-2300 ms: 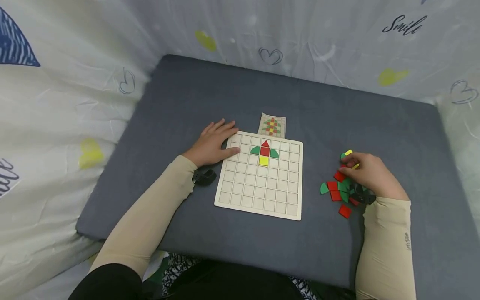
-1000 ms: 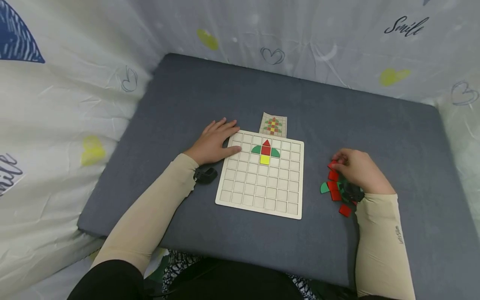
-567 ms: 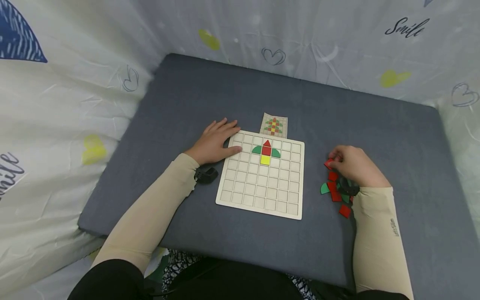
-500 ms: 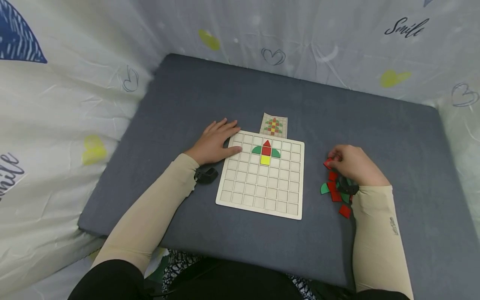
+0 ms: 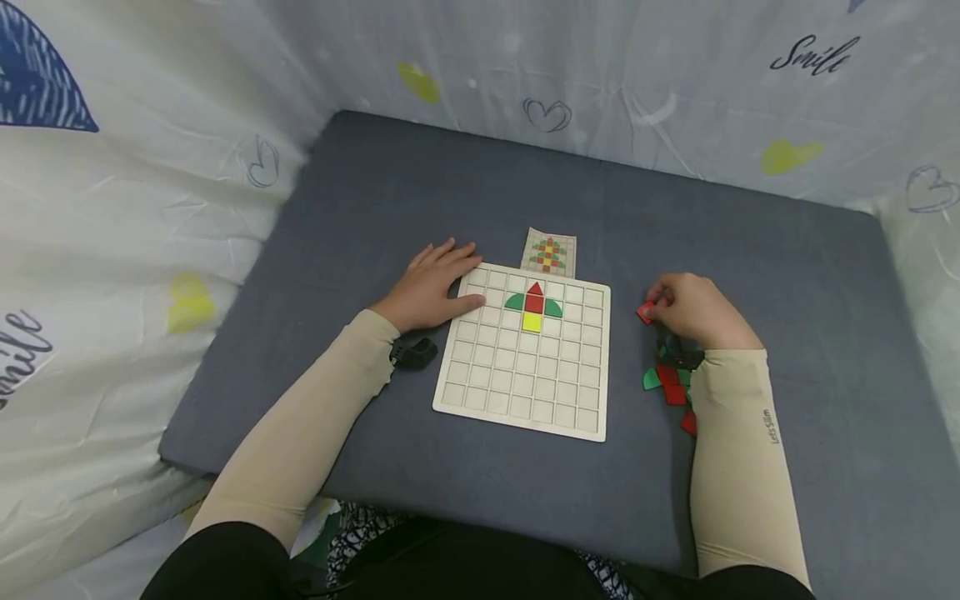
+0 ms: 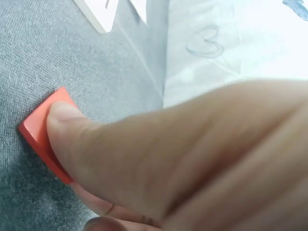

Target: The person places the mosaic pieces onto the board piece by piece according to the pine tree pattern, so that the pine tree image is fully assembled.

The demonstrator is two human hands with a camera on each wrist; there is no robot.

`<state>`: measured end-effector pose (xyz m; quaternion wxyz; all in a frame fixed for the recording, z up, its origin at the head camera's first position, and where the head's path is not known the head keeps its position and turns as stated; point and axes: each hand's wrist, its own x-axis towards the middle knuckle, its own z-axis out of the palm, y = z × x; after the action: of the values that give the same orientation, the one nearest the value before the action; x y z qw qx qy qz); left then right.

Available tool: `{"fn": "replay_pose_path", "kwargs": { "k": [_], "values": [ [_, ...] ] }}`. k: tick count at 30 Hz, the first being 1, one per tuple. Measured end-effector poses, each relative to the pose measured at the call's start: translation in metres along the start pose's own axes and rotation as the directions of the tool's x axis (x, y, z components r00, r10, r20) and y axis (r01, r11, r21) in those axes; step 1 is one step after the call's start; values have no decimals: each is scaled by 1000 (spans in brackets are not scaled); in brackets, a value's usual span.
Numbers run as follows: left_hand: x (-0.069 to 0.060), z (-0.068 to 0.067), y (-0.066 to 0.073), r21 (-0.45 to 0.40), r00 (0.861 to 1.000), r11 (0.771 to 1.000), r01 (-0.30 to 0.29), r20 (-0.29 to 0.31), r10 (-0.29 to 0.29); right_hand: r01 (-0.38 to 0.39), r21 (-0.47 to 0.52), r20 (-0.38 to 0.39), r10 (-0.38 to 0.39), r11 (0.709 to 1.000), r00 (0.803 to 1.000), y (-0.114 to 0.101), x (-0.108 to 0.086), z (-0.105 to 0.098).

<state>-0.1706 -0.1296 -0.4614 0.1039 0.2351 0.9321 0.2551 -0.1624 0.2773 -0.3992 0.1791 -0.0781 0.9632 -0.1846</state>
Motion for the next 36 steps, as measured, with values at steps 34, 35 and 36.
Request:
{"fn": "replay_pose_path", "kwargs": {
  "k": [34, 35, 36],
  "values": [
    [2, 3, -3, 6, 1000, 1000, 7, -5, -7, 90, 80, -105, -82, 993, 991, -35, -7, 3],
    [2, 3, -2, 3, 1000, 1000, 8, -4, -8, 94, 87, -100, -85, 992, 991, -36, -7, 4],
    [2, 3, -2, 3, 1000, 1000, 8, -4, -8, 97, 93, -96, -88, 991, 991, -37, -7, 5]
  ]
}}
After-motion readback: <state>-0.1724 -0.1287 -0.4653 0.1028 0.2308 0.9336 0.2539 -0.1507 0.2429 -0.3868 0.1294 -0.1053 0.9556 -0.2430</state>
